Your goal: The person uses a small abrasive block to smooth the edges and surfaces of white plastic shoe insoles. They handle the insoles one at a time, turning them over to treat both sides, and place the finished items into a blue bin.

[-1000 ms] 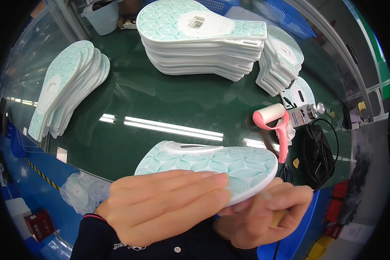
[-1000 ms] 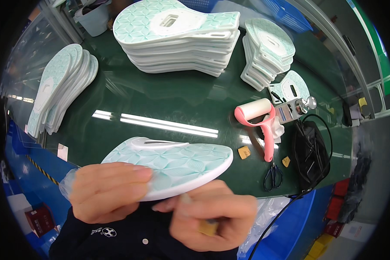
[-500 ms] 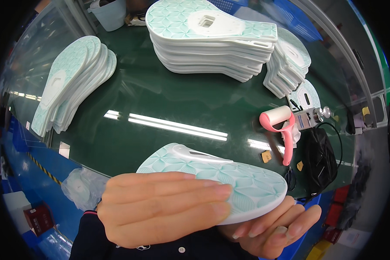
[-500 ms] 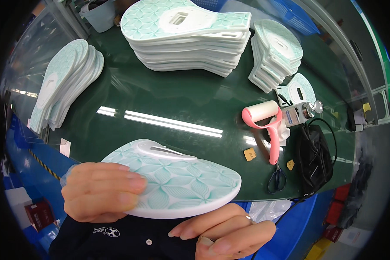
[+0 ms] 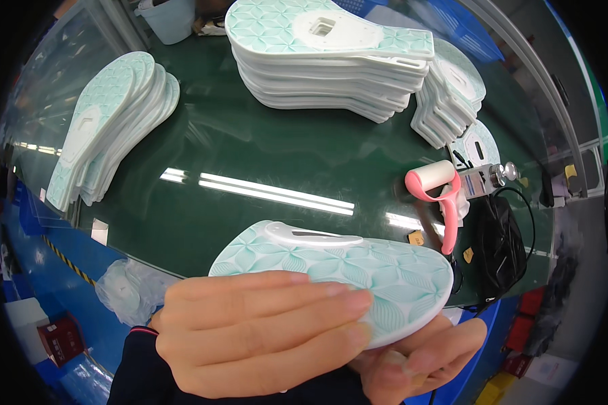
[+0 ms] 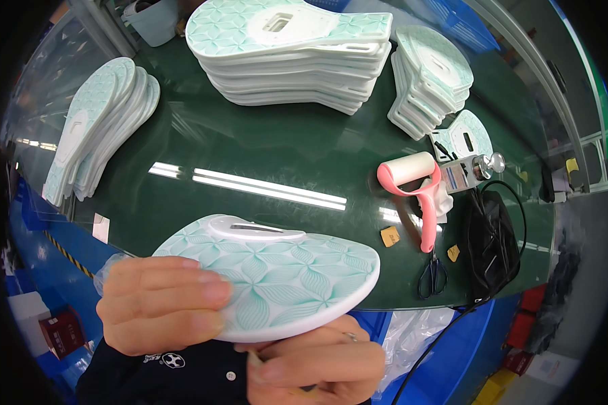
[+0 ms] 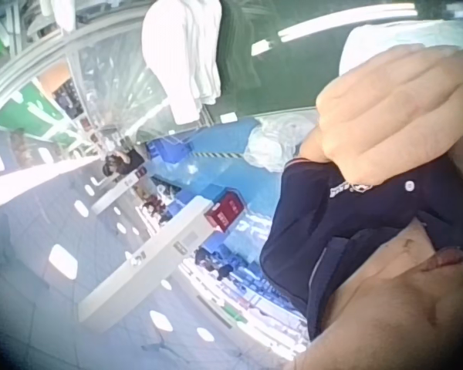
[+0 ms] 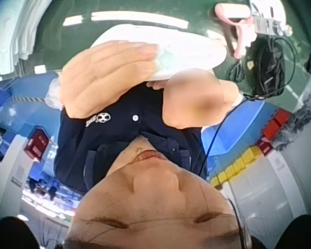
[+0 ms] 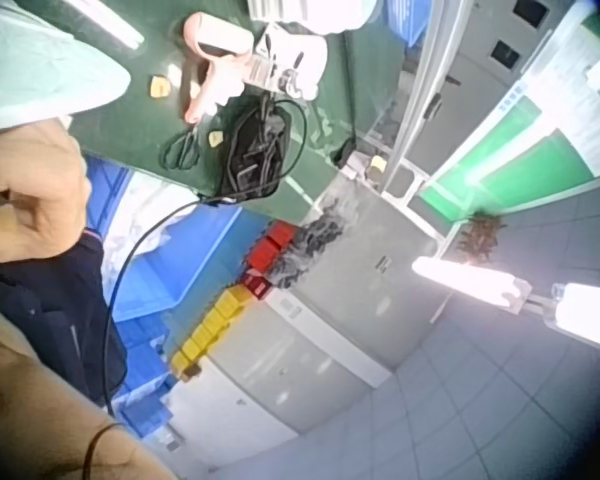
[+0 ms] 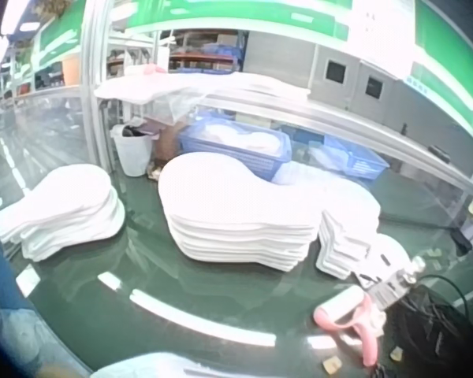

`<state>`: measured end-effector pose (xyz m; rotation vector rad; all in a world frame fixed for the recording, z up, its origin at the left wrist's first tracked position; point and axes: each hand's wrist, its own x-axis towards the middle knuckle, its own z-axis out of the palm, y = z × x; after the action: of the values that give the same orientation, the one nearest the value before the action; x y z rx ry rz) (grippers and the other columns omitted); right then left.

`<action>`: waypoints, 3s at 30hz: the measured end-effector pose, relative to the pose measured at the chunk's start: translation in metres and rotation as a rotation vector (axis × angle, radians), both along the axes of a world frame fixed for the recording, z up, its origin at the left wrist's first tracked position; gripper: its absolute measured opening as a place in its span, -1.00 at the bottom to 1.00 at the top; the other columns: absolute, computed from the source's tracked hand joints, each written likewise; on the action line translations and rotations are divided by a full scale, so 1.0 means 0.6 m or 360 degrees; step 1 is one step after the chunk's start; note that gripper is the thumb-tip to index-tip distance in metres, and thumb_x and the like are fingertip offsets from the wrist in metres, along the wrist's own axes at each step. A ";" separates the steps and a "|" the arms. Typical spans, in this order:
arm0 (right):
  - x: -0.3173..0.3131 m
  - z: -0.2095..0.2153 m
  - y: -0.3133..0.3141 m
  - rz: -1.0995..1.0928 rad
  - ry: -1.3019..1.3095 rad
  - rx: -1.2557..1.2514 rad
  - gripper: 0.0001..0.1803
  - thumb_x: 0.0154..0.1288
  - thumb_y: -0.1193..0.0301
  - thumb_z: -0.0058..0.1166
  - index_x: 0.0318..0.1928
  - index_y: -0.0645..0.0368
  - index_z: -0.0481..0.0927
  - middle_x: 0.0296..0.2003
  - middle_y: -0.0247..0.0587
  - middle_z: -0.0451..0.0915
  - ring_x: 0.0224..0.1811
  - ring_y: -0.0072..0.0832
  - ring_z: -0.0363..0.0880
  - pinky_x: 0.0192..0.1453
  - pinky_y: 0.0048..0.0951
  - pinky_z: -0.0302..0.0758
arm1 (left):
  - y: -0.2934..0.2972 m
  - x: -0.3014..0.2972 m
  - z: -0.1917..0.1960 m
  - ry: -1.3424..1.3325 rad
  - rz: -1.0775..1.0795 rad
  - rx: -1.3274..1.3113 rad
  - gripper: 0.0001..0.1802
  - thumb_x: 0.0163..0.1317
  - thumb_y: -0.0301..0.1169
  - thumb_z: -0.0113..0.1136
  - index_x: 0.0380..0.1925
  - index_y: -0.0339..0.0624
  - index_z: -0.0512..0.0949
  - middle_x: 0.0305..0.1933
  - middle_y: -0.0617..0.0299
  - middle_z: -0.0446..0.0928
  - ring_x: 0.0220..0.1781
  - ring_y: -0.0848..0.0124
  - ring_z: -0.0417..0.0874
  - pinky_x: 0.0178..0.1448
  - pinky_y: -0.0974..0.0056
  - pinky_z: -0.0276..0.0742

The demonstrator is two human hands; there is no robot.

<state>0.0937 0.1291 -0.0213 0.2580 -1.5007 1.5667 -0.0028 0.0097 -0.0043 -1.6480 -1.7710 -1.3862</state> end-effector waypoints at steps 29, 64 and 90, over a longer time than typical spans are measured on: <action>-0.007 0.009 -0.009 -0.0125 -0.0070 -0.0579 -0.71 -0.24 0.77 0.21 -0.40 0.35 0.48 -0.52 -0.04 0.51 -0.48 -0.38 0.53 -0.33 -0.45 0.45 | 0.016 -0.008 -0.017 -0.0031 -0.0201 -0.0023 -0.80 -0.13 -0.60 0.17 -0.43 -0.42 0.47 -0.47 -0.08 0.54 -0.48 0.22 0.62 -0.41 0.31 0.60; -0.023 0.003 -0.013 -0.0312 -0.0106 -0.0281 -0.78 -0.13 0.72 -0.06 -0.45 0.27 0.22 -0.70 -0.30 0.30 -0.69 -0.66 0.22 -0.52 -0.64 0.21 | 0.025 -0.005 -0.026 -0.0102 -0.0148 0.0039 -0.77 -0.22 -0.67 0.18 -0.44 -0.41 0.48 -0.47 -0.07 0.55 -0.48 0.22 0.63 -0.42 0.33 0.60; -0.014 -0.005 -0.013 -0.0329 -0.0120 -0.0172 -0.76 -0.16 0.74 -0.02 -0.43 0.29 0.27 -0.68 -0.20 0.36 -0.68 -0.59 0.33 -0.52 -0.60 0.34 | 0.021 0.000 -0.022 -0.0114 -0.0119 -0.0025 -0.78 -0.21 -0.66 0.20 -0.45 -0.39 0.49 -0.44 -0.05 0.56 -0.46 0.23 0.63 -0.42 0.35 0.59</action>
<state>0.0854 0.1212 -0.0243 -0.0181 -1.4450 1.4988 -0.0028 0.0226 -0.0174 -1.7090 -1.7805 -1.4852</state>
